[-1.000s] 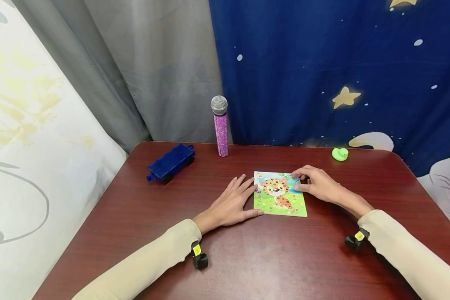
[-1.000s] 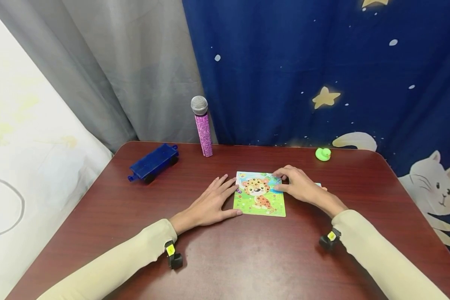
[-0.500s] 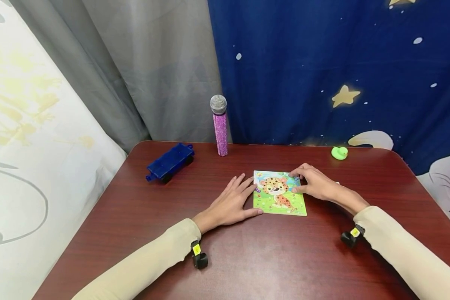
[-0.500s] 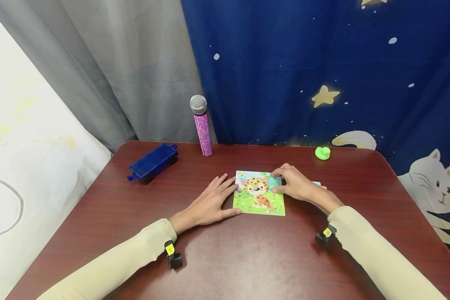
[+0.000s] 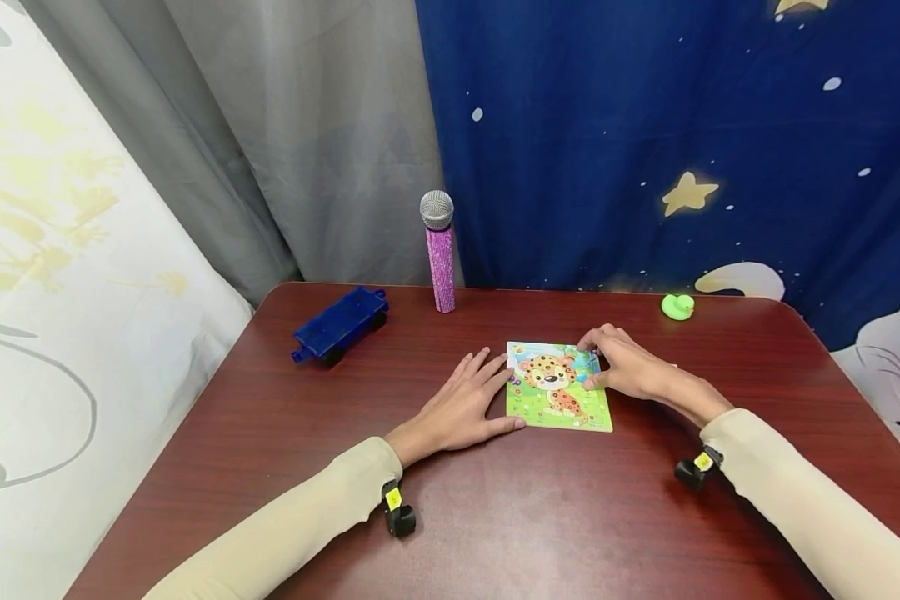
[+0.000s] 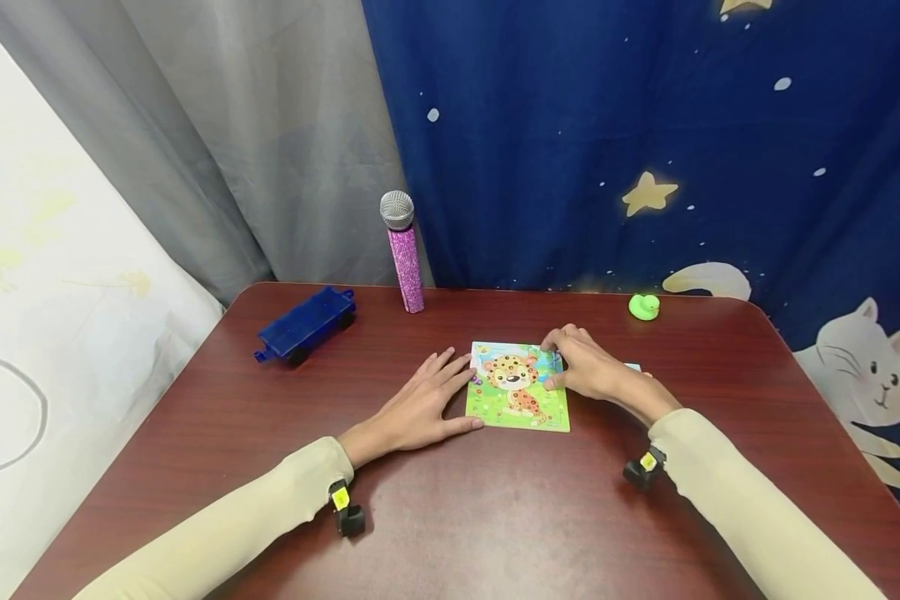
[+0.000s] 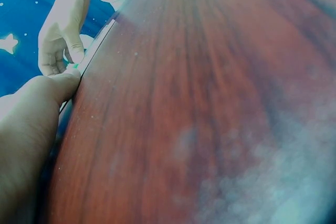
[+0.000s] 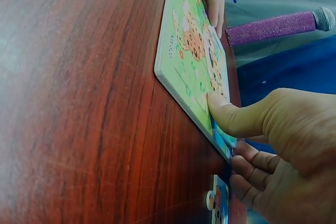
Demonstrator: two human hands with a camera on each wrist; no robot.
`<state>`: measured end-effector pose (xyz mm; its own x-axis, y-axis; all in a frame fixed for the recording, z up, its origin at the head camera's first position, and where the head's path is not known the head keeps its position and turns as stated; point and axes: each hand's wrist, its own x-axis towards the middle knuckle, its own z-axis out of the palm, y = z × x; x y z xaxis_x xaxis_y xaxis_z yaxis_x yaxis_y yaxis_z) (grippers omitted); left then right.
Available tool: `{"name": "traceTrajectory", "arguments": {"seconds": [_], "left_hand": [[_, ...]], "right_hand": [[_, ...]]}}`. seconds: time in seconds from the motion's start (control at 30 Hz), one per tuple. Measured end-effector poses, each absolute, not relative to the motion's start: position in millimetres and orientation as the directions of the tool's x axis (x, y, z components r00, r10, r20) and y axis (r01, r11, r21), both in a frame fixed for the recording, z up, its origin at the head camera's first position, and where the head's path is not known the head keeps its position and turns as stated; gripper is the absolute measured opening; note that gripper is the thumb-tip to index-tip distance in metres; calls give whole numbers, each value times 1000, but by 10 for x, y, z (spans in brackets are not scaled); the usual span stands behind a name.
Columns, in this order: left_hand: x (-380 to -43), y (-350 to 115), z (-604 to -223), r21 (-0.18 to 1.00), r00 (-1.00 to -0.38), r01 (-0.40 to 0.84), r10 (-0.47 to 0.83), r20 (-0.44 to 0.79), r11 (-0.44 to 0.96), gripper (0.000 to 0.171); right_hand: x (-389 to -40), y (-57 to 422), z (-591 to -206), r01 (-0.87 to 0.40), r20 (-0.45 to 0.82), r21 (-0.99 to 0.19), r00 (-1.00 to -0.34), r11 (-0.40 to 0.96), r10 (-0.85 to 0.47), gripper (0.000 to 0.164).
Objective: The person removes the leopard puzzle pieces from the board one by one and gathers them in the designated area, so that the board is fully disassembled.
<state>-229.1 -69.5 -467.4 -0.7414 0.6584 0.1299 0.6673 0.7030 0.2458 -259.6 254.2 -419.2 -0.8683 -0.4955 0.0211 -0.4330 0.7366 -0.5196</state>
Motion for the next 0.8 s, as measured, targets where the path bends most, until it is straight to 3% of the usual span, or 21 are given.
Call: {"name": "traceTrajectory", "arguments": {"seconds": [0.2, 0.53, 0.8], "left_hand": [[-2290, -696, -4672, 246, -740, 668, 659, 130, 702, 87], [-2296, -695, -4682, 260, -741, 666, 659, 127, 699, 89], [-2303, -695, -4691, 250, -737, 672, 663, 132, 697, 88]], "right_hand": [[-2585, 2559, -4192, -423, 67, -539, -883, 728, -464, 51], [-2589, 2629, -4211, -438, 228, -636, -893, 635, -388, 23], [-2548, 2668, -4193, -357, 216, -732, -929, 580, -300, 16]]}}
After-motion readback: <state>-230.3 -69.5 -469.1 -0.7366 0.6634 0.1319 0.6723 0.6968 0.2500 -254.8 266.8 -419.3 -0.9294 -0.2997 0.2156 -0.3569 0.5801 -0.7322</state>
